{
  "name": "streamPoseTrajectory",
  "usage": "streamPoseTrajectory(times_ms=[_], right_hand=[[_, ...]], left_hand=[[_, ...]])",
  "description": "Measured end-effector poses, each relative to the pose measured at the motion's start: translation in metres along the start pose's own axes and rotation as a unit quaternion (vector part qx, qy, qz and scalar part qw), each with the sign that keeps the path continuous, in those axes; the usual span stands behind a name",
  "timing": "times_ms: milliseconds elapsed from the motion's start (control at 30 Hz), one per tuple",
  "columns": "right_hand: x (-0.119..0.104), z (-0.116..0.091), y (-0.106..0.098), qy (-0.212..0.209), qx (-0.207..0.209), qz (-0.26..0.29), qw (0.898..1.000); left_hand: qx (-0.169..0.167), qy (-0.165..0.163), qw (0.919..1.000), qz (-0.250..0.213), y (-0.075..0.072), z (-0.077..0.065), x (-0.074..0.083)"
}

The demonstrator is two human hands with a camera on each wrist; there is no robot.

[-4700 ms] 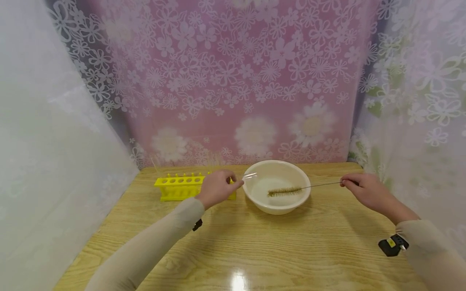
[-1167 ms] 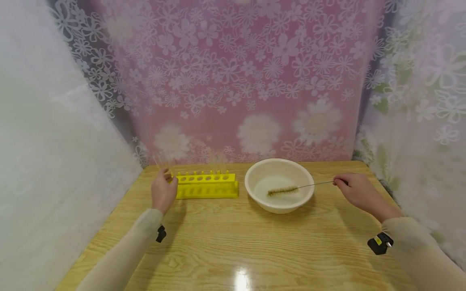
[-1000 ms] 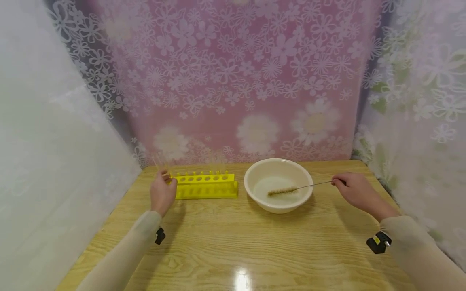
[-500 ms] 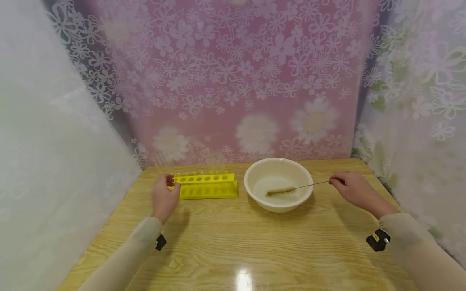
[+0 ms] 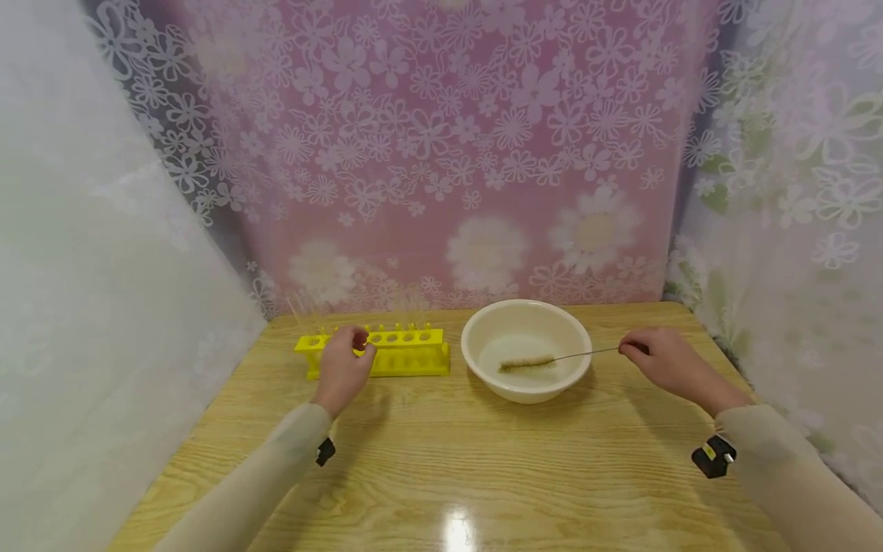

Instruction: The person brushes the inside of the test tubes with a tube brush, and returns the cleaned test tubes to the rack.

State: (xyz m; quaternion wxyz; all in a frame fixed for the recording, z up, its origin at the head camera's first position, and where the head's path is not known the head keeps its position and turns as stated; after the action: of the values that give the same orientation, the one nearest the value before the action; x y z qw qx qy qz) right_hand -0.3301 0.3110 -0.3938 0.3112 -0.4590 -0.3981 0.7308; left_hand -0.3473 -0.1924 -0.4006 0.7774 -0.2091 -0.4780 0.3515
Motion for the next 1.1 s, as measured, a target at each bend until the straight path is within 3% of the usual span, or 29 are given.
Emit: streamPoseTrajectory(times_ms=[267, 400, 700, 1100], right_hand=[[-0.003, 0.002, 0.006, -0.004, 0.010, 0.023, 1.000], [0.001, 0.002, 0.007, 0.024, 0.001, 0.040, 0.999], [0.010, 0.000, 0.009, 0.088, -0.020, 0.070, 0.993], [0.019, -0.002, 0.004, 0.112, -0.025, 0.087, 0.990]], left_hand=[[-0.028, 0.002, 0.9996, -0.002, 0.016, 0.007, 0.015], [-0.028, 0.007, 0.9995, 0.010, 0.020, 0.010, 0.021], [-0.030, 0.009, 0.9995, 0.001, 0.028, 0.017, 0.023], [-0.031, -0.027, 0.9986, -0.033, 0.038, 0.029, 0.024]])
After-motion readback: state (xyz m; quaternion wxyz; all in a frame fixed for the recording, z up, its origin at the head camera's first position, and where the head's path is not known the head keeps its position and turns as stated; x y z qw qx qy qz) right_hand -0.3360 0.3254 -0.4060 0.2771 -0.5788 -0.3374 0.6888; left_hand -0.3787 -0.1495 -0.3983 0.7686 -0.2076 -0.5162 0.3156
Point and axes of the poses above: each hand's wrist, its own z-axis towards the middle knuckle, its own y-axis out of the palm, x = y × z, the point moved 7 cm from there along z, towards the middle knuckle, and after that the axes turned 4 degrees about y, right-handed, at the moved point
